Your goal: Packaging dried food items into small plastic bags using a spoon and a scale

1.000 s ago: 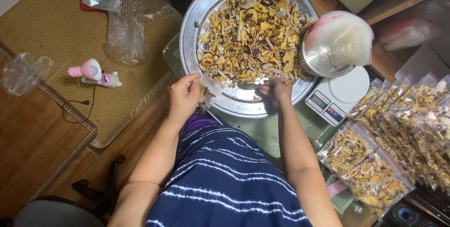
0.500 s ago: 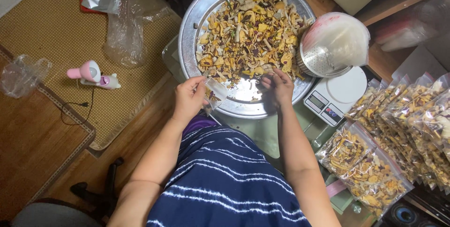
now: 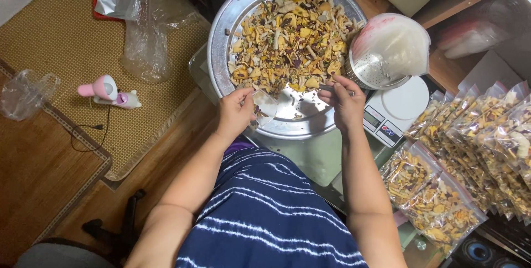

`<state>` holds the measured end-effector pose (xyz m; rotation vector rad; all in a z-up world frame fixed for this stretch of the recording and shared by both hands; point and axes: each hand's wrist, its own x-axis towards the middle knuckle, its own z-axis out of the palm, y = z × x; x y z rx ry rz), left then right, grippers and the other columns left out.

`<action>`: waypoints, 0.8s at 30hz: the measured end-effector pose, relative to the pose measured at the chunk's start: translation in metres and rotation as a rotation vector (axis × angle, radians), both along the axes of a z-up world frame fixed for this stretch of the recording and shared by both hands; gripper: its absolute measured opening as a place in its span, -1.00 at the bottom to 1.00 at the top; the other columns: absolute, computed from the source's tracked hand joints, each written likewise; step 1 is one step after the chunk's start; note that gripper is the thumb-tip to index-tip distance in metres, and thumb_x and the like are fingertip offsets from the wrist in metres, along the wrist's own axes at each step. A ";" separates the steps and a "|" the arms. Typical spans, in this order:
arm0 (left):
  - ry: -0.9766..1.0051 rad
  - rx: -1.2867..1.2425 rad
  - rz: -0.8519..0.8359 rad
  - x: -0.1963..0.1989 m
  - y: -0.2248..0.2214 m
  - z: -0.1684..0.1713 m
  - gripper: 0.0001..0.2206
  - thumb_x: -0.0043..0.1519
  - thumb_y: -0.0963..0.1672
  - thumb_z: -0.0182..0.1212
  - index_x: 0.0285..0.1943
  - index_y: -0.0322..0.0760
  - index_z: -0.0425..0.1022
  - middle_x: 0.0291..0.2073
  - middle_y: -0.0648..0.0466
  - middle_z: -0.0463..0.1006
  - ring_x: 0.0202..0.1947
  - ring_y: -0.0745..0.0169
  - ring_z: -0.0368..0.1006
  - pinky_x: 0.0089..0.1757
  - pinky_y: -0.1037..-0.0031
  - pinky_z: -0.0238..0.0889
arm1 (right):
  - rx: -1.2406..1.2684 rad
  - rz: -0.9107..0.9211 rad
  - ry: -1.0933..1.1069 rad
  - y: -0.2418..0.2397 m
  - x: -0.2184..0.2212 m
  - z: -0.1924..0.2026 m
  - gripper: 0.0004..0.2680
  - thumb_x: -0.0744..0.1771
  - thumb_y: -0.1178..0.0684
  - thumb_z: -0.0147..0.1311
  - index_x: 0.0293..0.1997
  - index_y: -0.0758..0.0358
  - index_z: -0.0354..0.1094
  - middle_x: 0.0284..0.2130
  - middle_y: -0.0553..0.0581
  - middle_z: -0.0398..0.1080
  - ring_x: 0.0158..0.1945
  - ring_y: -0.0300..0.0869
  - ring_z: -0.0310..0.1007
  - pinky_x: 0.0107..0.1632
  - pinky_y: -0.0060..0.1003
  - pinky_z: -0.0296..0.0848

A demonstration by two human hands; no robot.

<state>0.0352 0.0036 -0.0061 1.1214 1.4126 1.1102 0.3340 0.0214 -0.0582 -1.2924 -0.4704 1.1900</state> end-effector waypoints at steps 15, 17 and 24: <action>0.078 0.025 -0.037 0.013 0.006 0.013 -0.78 0.24 -0.24 0.09 -0.05 -0.51 0.61 -0.38 -0.33 0.63 -0.69 0.05 0.56 -0.69 0.48 0.43 | 0.307 0.328 -0.467 -0.034 -0.060 0.087 -0.84 0.32 0.40 0.06 -0.09 0.44 0.54 -0.29 0.43 0.54 -0.28 0.15 0.64 -0.26 0.01 0.69; 0.067 0.021 -0.038 0.011 0.007 0.007 -0.78 0.24 -0.24 0.09 -0.03 -0.51 0.60 -0.36 -0.33 0.64 -0.70 0.04 0.55 -0.71 0.50 0.42 | 0.409 0.406 -0.643 -0.040 -0.073 0.103 -0.79 0.31 0.40 0.05 -0.05 0.35 0.57 -0.29 0.34 0.55 -0.27 0.10 0.65 -0.28 -0.05 0.67; -0.017 0.001 0.011 0.003 0.005 0.000 -0.78 0.27 -0.25 0.08 0.01 -0.51 0.59 -0.23 -0.32 0.64 -0.68 -0.02 0.55 -0.69 0.48 0.45 | 0.706 0.346 -0.895 -0.039 -0.075 0.108 -0.78 0.31 0.41 0.04 -0.08 0.31 0.60 -0.28 0.21 0.58 -0.29 -0.02 0.65 -0.18 -0.17 0.62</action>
